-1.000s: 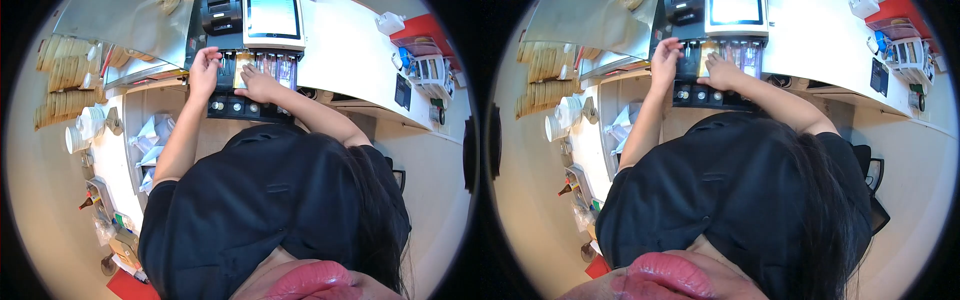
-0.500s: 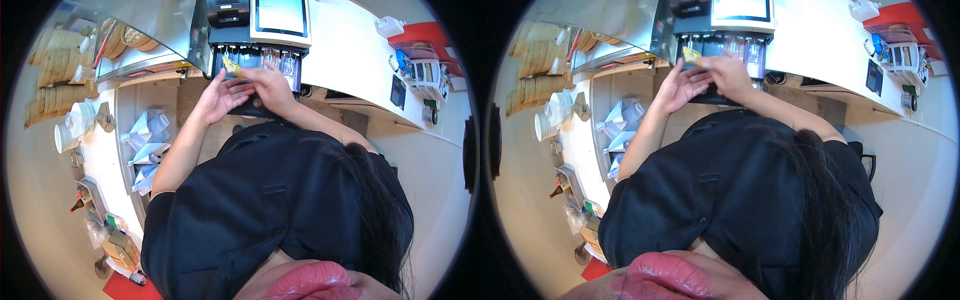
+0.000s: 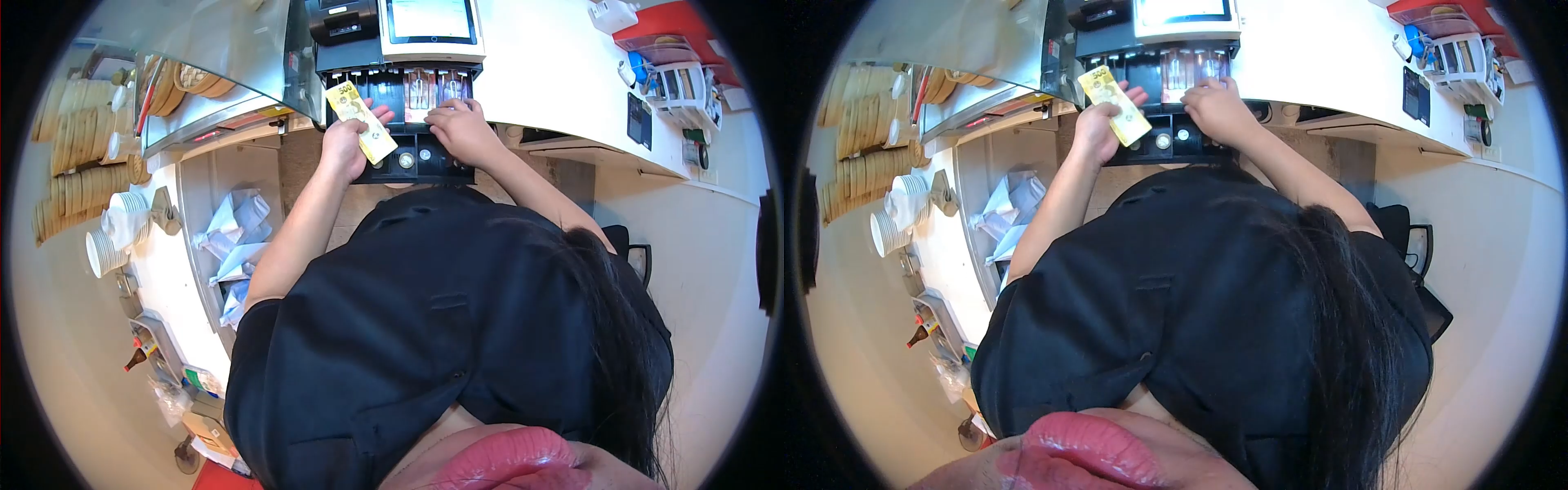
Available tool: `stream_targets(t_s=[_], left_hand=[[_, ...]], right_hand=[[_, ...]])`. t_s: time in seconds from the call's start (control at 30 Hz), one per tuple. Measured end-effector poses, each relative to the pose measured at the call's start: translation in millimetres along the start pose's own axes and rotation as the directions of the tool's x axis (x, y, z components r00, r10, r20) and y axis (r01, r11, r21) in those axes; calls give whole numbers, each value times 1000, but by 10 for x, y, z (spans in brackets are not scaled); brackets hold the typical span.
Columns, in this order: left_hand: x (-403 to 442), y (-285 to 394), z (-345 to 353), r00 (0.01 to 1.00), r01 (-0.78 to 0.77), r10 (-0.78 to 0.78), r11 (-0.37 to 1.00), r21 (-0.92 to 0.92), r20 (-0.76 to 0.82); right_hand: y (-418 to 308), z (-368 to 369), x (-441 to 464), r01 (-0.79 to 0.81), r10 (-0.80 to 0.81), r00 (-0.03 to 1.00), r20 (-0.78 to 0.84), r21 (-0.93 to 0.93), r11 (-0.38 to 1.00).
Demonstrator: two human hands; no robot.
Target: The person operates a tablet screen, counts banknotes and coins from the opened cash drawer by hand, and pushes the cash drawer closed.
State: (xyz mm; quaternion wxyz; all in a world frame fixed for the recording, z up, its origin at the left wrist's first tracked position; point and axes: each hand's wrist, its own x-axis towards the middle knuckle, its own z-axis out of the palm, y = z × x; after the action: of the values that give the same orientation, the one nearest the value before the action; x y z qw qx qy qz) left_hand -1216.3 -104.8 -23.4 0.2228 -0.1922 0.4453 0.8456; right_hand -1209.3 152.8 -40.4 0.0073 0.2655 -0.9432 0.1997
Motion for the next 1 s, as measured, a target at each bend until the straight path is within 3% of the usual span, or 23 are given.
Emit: stream_targets(t_s=[0.07,0.1,0.17,0.2,0.27,0.33,0.4,0.53,0.6,0.73,0.8,0.87,0.93,0.97,1.0], left_hand=[[26,-17,8,1000,25,-26,1000,11,17],[31,-30,33,996,68,-69,998,-15,-51],[53,-37,32,985,122,-132,988,-95,-108],[73,-31,25,985,122,-133,988,-98,-112],[103,-36,17,986,112,-127,984,-140,-104],[123,-24,12,987,114,-128,985,-129,-102],[112,-5,23,986,146,-155,980,-135,-55],[36,-10,105,983,185,-185,976,-112,8],[21,-33,144,983,183,-182,982,-51,22],[8,-110,181,972,232,-229,971,-54,53],[3,-173,184,966,254,-250,965,-60,60],[-22,-239,181,939,333,-326,941,-53,114],[-72,-303,202,930,348,-339,937,-40,141],[-86,-331,217,910,392,-379,919,-50,168],[-89,-346,235,888,434,-416,899,-58,194]], right_hand=[[-1,56,-46,57,-56,998,19,-117,991],[-9,33,-60,54,-53,999,13,-116,992],[-3,-41,-125,-139,181,971,-158,243,960],[29,-59,-158,-138,178,972,-154,245,960],[111,-96,-263,-253,253,967,14,13,967],[144,-87,-313,-187,187,982,-16,10,982],[112,-78,-346,-92,113,990,86,-216,972],[61,56,-320,-80,65,996,-64,-261,962],[23,40,-320,-156,182,976,120,-200,967],[161,8,-303,-132,165,974,156,-202,970],[220,-117,-246,-223,210,956,203,44,974],[202,-254,-163,-248,223,955,198,110,963],[156,-370,-73,-438,378,895,238,295,849],[107,-441,-65,-436,376,895,239,293,851],[-14,-552,-78,-336,330,942,66,216,917]])
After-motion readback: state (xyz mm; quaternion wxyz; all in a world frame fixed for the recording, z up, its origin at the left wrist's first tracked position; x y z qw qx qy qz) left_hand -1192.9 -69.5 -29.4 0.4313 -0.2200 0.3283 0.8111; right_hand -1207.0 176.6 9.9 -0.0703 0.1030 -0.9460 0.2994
